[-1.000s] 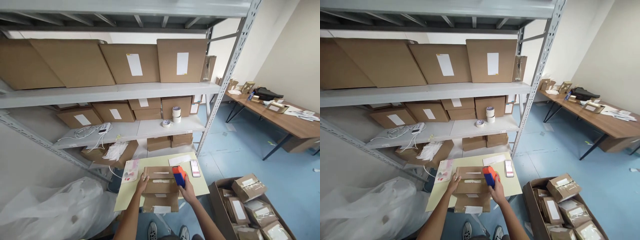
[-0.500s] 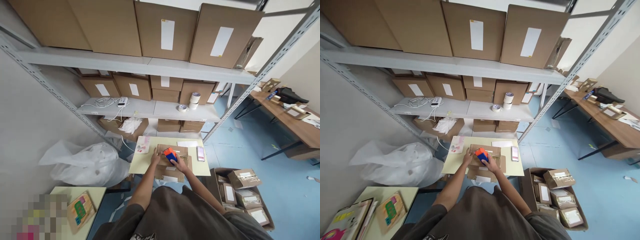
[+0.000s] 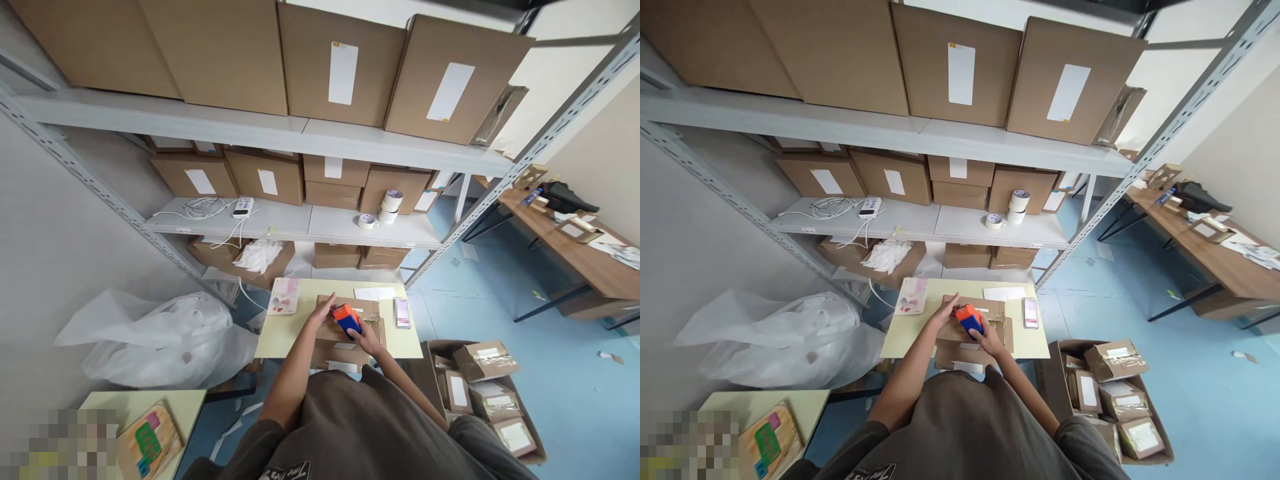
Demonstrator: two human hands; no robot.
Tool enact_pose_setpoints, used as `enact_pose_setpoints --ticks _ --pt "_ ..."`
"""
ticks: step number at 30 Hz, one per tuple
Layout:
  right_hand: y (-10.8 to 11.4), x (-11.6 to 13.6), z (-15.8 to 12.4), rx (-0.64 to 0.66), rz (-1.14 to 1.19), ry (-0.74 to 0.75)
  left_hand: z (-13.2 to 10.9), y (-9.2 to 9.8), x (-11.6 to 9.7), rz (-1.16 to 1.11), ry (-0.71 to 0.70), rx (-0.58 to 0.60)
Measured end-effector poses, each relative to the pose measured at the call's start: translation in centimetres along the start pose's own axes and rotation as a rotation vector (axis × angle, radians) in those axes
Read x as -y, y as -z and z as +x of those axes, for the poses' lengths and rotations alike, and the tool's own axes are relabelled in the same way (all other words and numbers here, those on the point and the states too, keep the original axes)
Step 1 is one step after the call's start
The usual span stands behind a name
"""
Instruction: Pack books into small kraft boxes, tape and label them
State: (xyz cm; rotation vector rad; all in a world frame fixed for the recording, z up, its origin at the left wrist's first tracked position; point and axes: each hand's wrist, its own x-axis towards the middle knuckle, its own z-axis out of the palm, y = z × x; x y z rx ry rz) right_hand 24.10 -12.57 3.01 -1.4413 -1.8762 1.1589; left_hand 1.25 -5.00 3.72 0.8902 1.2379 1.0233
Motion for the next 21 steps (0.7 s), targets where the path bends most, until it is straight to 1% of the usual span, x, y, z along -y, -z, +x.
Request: enact_pose_setpoints --ticks 1,2,3,6,8,12,14,16,19,21 --pt "-0.1 0.0 0.0 -0.006 0.003 0.006 0.2 0.0 -0.3 -0.041 0.076 0.053" --pt "-0.1 0.0 0.0 -0.008 0.004 0.012 0.4 0.1 -0.6 -0.095 0.123 0.073" --pt "-0.2 -0.1 0.0 -0.004 0.003 0.018 0.6 0.4 -0.9 -0.143 0.120 0.069" --pt "-0.1 -0.2 0.0 0.007 -0.007 0.021 0.9 1.2 -1.8 -0.209 0.021 0.061" --pt "0.2 -0.1 -0.1 0.013 -0.029 0.016 0.8 1.6 -2.3 -0.209 -0.034 0.025" --pt "0.9 1.1 -0.1 0.042 -0.092 0.014 0.0 1.8 -2.6 -0.120 -0.102 -0.135" --pt "1.3 2.2 0.3 0.039 -0.128 0.000 -0.4 1.9 -2.1 -0.118 -0.155 -0.227" --pt "1.8 3.4 0.9 0.036 -0.165 -0.025 -0.7 2.1 -1.3 -0.135 -0.201 -0.346" --pt "3.3 4.7 2.0 0.043 -0.212 -0.057 -1.1 2.4 -0.1 -0.101 -0.219 -0.551" --pt "4.8 4.9 2.6 0.051 -0.226 -0.078 -1.2 2.8 0.4 -0.079 -0.201 -0.634"
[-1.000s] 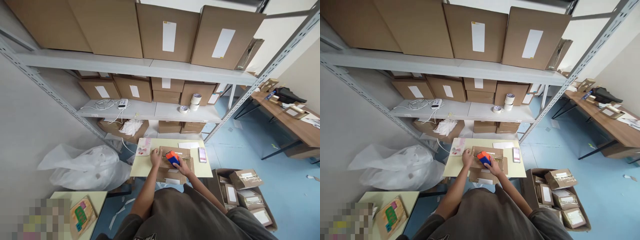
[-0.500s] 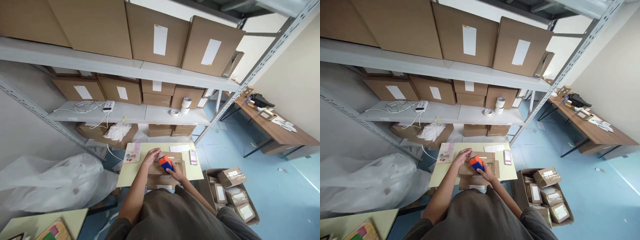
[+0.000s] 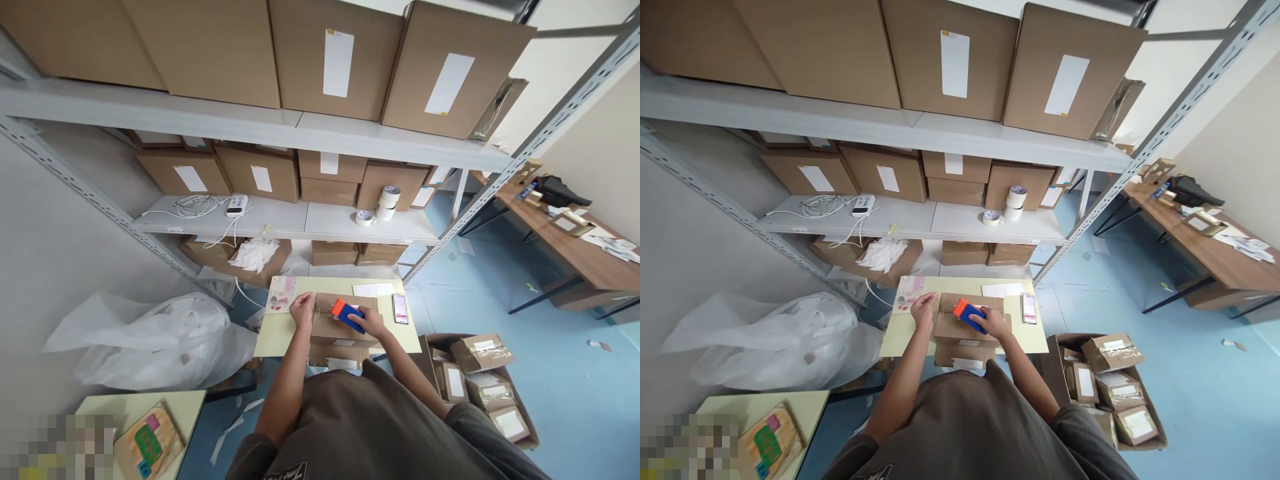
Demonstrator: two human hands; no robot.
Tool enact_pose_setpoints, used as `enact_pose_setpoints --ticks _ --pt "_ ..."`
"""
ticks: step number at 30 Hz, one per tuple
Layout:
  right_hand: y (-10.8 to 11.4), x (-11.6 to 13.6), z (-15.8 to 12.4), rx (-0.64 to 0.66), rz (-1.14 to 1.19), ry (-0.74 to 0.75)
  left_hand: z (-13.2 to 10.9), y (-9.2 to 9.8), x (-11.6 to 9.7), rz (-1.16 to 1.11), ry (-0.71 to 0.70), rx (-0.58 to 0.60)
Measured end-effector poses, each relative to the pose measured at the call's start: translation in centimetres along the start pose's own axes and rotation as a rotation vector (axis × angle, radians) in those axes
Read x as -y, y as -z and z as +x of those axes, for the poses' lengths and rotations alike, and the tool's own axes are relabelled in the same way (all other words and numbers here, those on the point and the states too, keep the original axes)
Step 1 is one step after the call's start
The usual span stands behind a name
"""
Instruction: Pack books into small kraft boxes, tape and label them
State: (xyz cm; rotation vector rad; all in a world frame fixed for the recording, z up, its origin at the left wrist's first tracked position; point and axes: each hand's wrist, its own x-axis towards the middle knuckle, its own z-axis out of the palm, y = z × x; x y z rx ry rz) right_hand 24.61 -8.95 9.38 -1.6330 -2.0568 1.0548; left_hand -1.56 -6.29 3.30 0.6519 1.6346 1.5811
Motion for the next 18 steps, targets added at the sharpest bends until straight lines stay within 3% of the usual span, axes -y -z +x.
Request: enact_pose_setpoints --ticks 6,9,13,18 --pt "5.2 -3.2 -0.3 0.057 -0.060 -0.011 1.7 2.4 0.2 0.027 -0.021 -0.187" --pt "6.7 -4.7 -0.7 0.060 -0.148 -0.084 2.2 3.6 0.9 0.037 0.030 -0.198" --pt "6.6 -4.9 -0.2 0.087 -0.227 -0.087 1.5 3.9 2.8 0.026 0.203 -0.295" --pt "5.7 -3.9 1.0 0.096 -0.285 -0.054 0.5 3.6 4.1 0.040 0.247 -0.323"
